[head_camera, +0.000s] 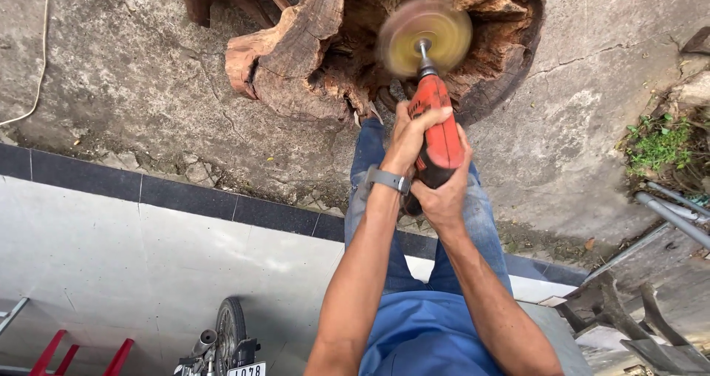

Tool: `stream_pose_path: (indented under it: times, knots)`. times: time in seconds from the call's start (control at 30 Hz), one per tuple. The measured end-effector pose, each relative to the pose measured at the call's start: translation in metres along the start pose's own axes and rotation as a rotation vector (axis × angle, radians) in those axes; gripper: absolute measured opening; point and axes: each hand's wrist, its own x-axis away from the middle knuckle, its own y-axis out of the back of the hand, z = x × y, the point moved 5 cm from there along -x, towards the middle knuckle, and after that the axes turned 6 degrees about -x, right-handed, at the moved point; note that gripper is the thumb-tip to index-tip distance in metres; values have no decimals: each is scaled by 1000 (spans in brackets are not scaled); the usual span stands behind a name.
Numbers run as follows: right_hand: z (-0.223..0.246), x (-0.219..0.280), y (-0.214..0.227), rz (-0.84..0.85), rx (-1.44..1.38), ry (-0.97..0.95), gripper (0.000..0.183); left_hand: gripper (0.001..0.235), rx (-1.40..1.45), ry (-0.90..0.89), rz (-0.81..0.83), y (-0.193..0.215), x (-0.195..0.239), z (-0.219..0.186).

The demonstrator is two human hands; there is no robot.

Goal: The person uses a corded electric drill with a wire brush attachment to grind and smooth the interior and exterior surfaces of a large hollowed tree stump. The person moves the tool around the stump's contours, generating wood dust, and briefly wipes the surface with a cloth at the end.

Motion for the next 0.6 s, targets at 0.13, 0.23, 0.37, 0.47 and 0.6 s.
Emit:
stream_pose_path:
  times: [0.13,0.23,0.37,0.47,0.6]
  knots:
    - [-1,-28,-7,-35,95,68,104,84,-40,-33,58,-4,-38,-8]
    - [8,-34,-19,30,282,-12,103,74,70,-81,86,4,-46,-11]
    - [3,-25,-19,94,472,5,102,58,214,-119,140,17,-49,11]
    - [-5,-21,-6,317,798,56,100,55,293,-61,159,20,-40,13]
    - [0,-5,-10,678,1365,55,108,64,29,-36,128,25,-35,18]
